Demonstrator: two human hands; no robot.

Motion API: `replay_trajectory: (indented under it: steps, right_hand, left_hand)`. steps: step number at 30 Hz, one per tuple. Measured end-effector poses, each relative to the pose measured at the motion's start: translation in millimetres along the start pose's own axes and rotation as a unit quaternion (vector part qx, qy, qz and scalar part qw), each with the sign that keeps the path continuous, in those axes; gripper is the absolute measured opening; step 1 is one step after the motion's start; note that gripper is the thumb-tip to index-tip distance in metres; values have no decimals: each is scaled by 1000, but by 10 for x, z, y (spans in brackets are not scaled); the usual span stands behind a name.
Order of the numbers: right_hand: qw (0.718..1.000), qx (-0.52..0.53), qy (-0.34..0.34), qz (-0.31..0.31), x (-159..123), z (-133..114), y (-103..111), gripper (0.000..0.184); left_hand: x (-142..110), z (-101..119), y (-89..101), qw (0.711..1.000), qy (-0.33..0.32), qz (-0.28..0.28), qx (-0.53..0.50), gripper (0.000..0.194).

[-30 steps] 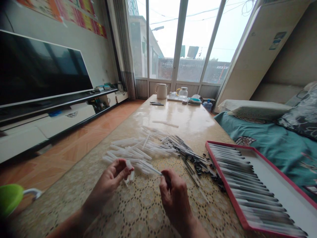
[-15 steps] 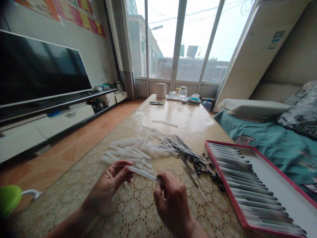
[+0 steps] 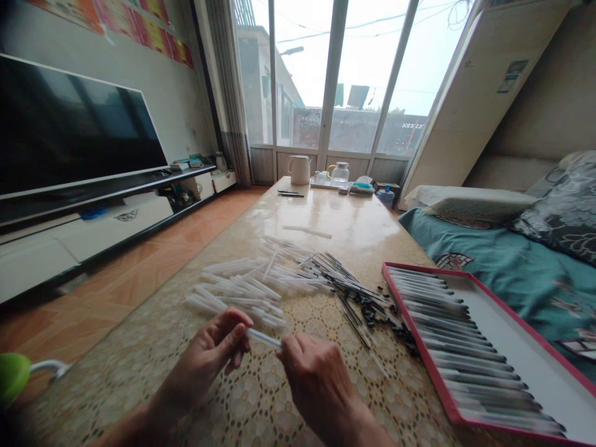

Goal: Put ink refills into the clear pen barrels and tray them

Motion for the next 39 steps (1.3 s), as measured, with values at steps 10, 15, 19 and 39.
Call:
replay_trajectory:
  steps: [10, 15, 19, 39]
  right_hand:
    - [933, 324, -145, -57, -14, 178, -162, 39]
    - [840, 496, -200, -92, -37, 209, -286, 48]
    - [794, 551, -224, -124, -79, 205, -446, 52]
    - [927, -199, -315, 42, -934, 2584, 1427, 20]
  left_hand:
    - [-49, -23, -1, 1000, -8, -16, 12, 18]
    - [-61, -26, -30, 999, -10, -30, 7, 18]
    - [-50, -51, -49, 1000, -7, -30, 5, 19]
    - [39, 31, 507, 978, -21, 186, 88, 41]
Point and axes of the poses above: each hand's wrist, its own x-axis towards the middle knuckle, its own y-axis out of the back of the hand, z = x × y, the point moved 10 cm from there along x, towards the middle knuckle, and after that the axes turned 7 degrees about x, right-handed, at the moved point
